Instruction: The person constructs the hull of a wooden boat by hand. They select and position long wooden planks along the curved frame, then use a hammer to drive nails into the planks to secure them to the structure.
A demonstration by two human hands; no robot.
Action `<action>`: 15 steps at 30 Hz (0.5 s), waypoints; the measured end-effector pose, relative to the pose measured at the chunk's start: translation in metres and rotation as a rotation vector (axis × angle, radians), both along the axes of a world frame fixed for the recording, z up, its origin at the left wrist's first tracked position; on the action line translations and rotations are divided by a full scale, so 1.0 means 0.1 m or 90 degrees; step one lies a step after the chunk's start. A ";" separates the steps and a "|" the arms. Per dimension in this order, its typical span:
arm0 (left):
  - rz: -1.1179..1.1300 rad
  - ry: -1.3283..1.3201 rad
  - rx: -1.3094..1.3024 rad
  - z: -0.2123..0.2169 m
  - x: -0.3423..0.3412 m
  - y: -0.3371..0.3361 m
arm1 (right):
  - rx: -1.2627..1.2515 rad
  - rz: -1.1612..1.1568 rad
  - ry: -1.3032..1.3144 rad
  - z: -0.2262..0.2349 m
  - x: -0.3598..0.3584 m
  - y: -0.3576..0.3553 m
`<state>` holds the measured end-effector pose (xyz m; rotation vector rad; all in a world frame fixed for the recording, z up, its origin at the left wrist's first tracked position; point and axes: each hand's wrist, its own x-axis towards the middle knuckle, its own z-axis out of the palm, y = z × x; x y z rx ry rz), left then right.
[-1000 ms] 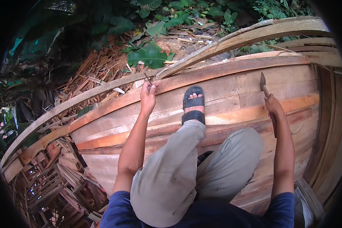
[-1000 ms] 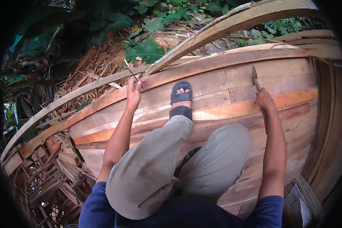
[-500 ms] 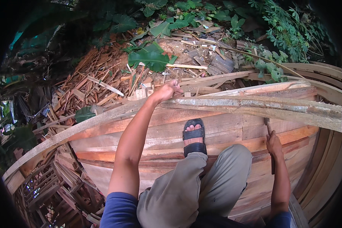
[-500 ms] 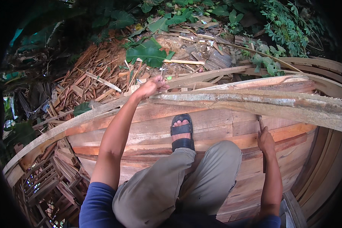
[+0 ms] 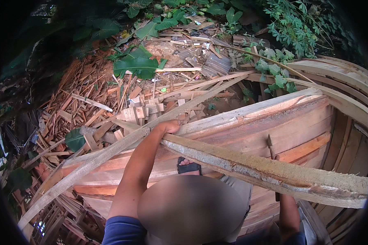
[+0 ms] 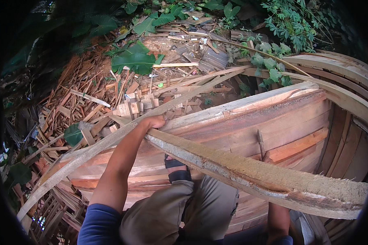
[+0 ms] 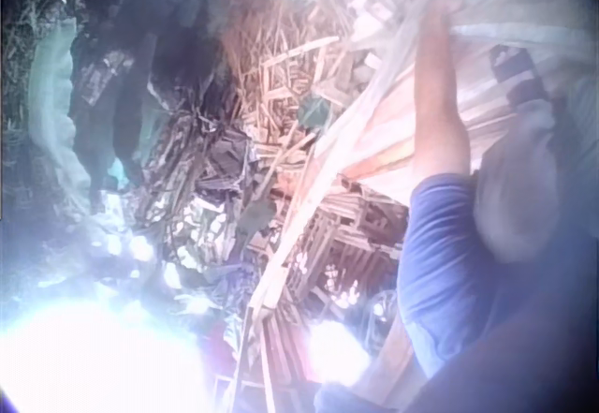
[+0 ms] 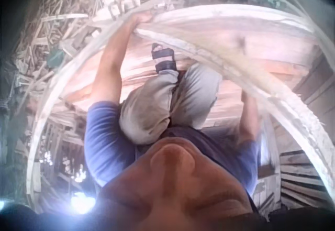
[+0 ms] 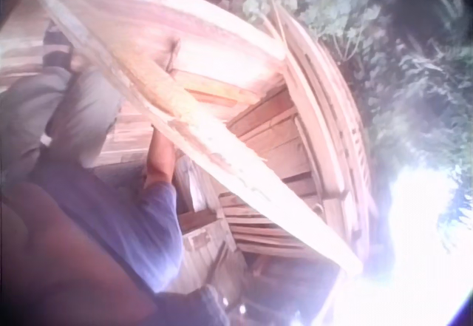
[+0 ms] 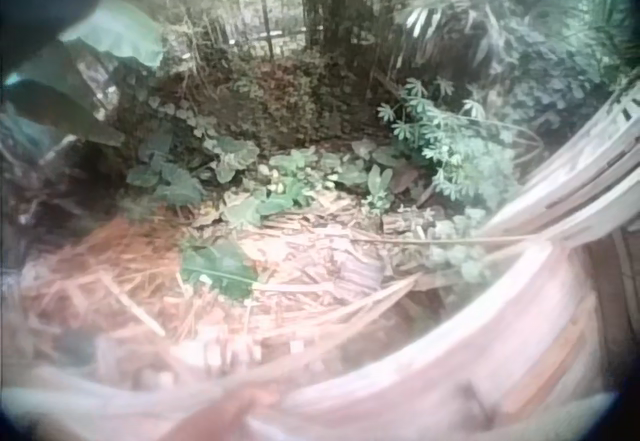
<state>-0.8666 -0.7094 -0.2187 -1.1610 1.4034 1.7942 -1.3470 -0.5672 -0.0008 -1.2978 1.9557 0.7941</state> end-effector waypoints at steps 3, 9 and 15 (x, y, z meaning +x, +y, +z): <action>0.024 -0.071 -0.010 -0.14 0.00 0.03 | 0.014 -0.023 0.009 0.04 0.04 0.01; -0.083 -0.051 -0.098 -0.28 0.02 0.09 | -0.009 -0.046 -0.028 -0.04 0.01 0.06; 0.249 0.021 -0.094 -0.09 0.27 0.15 | -0.189 0.193 -0.083 -0.29 -0.21 0.26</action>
